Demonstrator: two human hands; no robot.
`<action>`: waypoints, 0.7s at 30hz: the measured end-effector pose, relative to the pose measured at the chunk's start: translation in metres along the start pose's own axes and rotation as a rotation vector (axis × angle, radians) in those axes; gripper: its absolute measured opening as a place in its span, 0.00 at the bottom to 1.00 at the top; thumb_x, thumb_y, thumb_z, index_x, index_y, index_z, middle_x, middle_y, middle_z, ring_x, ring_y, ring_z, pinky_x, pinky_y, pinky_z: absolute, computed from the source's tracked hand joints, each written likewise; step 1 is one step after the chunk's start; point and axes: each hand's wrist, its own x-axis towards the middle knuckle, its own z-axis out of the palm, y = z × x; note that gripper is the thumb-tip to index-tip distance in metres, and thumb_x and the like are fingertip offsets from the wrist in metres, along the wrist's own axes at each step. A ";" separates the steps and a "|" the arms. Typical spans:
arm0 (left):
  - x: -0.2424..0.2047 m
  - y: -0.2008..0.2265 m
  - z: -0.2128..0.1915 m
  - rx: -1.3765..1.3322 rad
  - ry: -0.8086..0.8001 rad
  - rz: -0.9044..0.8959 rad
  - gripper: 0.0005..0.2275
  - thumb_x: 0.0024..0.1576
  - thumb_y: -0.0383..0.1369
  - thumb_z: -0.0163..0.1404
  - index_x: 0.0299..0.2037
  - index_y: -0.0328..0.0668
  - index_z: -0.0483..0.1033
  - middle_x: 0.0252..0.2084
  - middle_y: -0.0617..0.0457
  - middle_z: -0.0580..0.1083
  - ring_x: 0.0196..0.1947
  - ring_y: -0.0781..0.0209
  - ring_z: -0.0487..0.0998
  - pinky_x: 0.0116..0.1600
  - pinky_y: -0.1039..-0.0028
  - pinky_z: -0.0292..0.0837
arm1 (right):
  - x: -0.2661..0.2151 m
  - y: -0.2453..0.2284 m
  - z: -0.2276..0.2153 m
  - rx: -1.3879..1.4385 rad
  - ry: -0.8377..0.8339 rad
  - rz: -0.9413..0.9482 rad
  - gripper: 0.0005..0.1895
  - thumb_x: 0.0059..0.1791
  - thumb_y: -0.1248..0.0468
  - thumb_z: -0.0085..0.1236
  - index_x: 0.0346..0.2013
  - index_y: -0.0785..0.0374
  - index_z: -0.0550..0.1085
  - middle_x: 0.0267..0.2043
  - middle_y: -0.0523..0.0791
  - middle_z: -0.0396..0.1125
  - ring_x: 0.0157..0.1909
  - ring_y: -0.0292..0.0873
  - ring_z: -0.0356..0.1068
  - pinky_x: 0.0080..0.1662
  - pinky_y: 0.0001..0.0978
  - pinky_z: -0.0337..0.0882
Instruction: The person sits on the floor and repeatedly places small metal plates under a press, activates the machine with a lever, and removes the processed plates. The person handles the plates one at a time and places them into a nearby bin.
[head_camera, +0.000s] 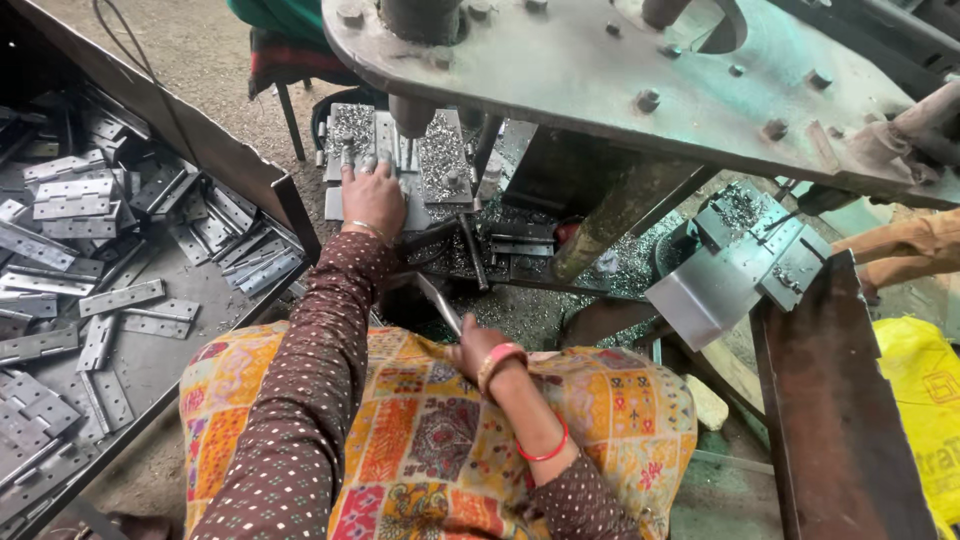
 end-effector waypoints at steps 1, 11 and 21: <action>-0.008 0.001 -0.002 -0.006 0.019 0.012 0.11 0.61 0.31 0.44 0.44 0.45 0.81 0.68 0.50 0.64 0.62 0.54 0.69 0.68 0.50 0.52 | -0.002 -0.001 -0.001 0.018 0.100 -0.021 0.25 0.55 0.53 0.47 0.63 0.60 0.61 0.44 0.56 0.73 0.44 0.58 0.74 0.46 0.49 0.74; -0.124 0.037 -0.009 0.162 0.595 0.015 0.11 0.59 0.33 0.48 0.50 0.40 0.74 0.55 0.47 0.71 0.62 0.51 0.68 0.70 0.53 0.57 | 0.001 -0.003 0.006 0.370 0.925 -0.413 0.17 0.53 0.62 0.51 0.56 0.61 0.67 0.47 0.54 0.73 0.44 0.59 0.73 0.45 0.49 0.73; -0.094 -0.022 0.012 0.059 0.519 -0.074 0.05 0.66 0.32 0.45 0.49 0.42 0.69 0.41 0.49 0.70 0.35 0.52 0.75 0.41 0.61 0.71 | -0.002 -0.010 0.009 0.414 0.933 -0.379 0.12 0.49 0.63 0.55 0.45 0.64 0.72 0.39 0.54 0.71 0.41 0.59 0.71 0.43 0.49 0.72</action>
